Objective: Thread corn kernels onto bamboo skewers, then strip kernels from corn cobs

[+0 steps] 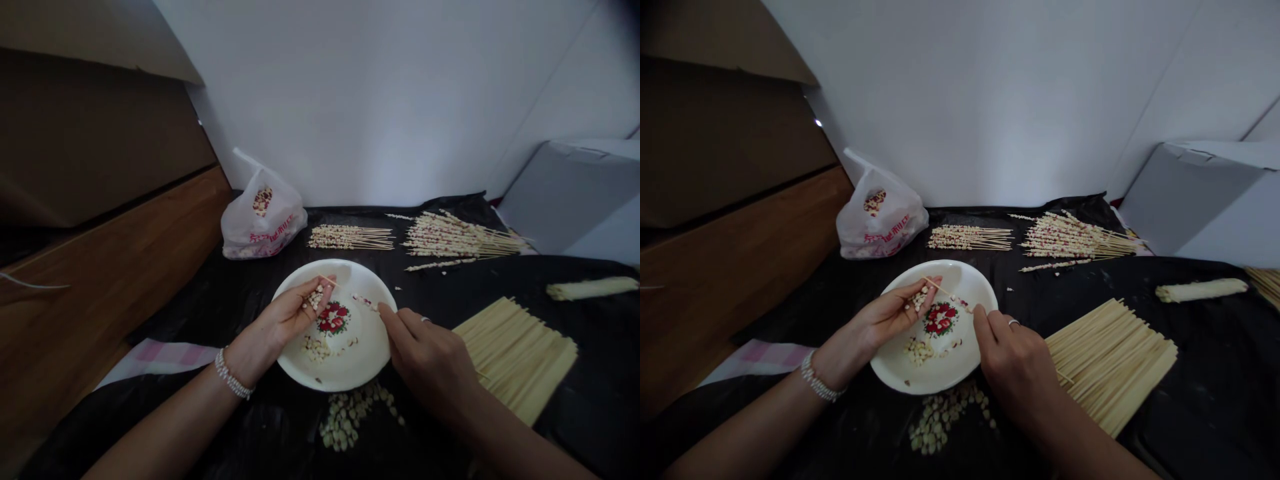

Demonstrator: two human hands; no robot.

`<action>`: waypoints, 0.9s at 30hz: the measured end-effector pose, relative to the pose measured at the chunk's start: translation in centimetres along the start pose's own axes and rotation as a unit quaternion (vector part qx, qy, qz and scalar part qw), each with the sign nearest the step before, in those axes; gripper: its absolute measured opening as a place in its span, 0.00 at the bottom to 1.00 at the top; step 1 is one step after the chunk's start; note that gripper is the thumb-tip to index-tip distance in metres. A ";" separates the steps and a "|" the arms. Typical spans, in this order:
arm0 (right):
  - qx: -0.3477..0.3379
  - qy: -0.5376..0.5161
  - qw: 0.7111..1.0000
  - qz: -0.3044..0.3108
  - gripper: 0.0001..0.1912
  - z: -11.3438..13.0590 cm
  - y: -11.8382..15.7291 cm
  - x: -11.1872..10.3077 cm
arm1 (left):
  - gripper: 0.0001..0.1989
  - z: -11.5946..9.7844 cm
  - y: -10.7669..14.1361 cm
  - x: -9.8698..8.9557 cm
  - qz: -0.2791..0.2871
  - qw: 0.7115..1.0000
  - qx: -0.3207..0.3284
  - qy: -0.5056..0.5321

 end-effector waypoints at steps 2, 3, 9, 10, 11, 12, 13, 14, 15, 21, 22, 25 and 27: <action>0.001 -0.003 1.000 0.000 0.15 0.0 0.0 0.0 | 0.13 -0.3 -0.2 -0.2 0.009 1.000 0.007 -0.003; 0.001 -0.004 1.000 0.001 0.15 0.0 0.0 0.0 | 0.12 -0.4 -0.3 -0.3 0.014 1.000 0.014 -0.010; 0.000 0.002 1.000 0.009 0.15 0.0 -0.2 0.2 | 0.13 -0.9 -0.3 -0.1 0.028 0.997 0.065 -0.042; 0.001 0.004 1.000 0.009 0.15 0.0 -0.2 0.2 | 0.13 -0.9 -0.2 -0.1 0.025 0.996 0.070 -0.043; 0.003 0.005 1.000 0.009 0.15 0.0 -0.3 0.1 | 0.13 -0.9 -0.1 0.0 0.023 0.996 0.072 -0.045; 0.003 0.006 1.000 0.010 0.15 0.0 -0.3 0.1 | 0.13 -0.8 0.0 0.1 0.024 0.996 0.075 -0.047; 0.004 0.008 1.000 0.012 0.14 0.0 -0.3 0.1 | 0.12 -0.8 0.0 0.1 0.027 0.995 0.078 -0.049; 0.003 0.008 1.000 0.015 0.14 0.0 -0.3 0.1 | 0.11 -0.8 -0.1 0.1 0.031 0.995 0.081 -0.050; 0.003 0.010 1.000 0.018 0.14 0.0 -0.3 0.1 | 0.11 -0.8 -0.1 0.0 0.035 0.995 0.083 -0.050; 0.002 0.021 1.000 0.020 0.14 0.0 -0.2 -0.1 | 0.09 -0.8 -0.3 -0.2 0.022 0.996 0.077 -0.028; 0.002 0.022 1.000 0.019 0.15 0.0 -0.1 -0.1 | 0.09 -0.8 -0.3 -0.1 0.023 0.996 0.077 -0.028; 0.004 0.026 1.000 0.016 0.14 0.0 -0.1 0.0 | 0.09 -0.8 -0.2 -0.1 0.030 0.996 0.081 -0.032; 0.004 0.025 1.000 0.016 0.15 -0.1 -0.2 0.0 | 0.10 -0.8 -0.2 -0.1 0.028 0.996 0.081 -0.029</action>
Point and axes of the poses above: each hand's wrist, its own y-axis away from the middle knuckle, its own x-axis out of the palm, z = x × y, the point moved 4 cm from there along -y, towards the middle knuckle, and after that the axes turned 12 degrees about y, right-handed, at the moved point
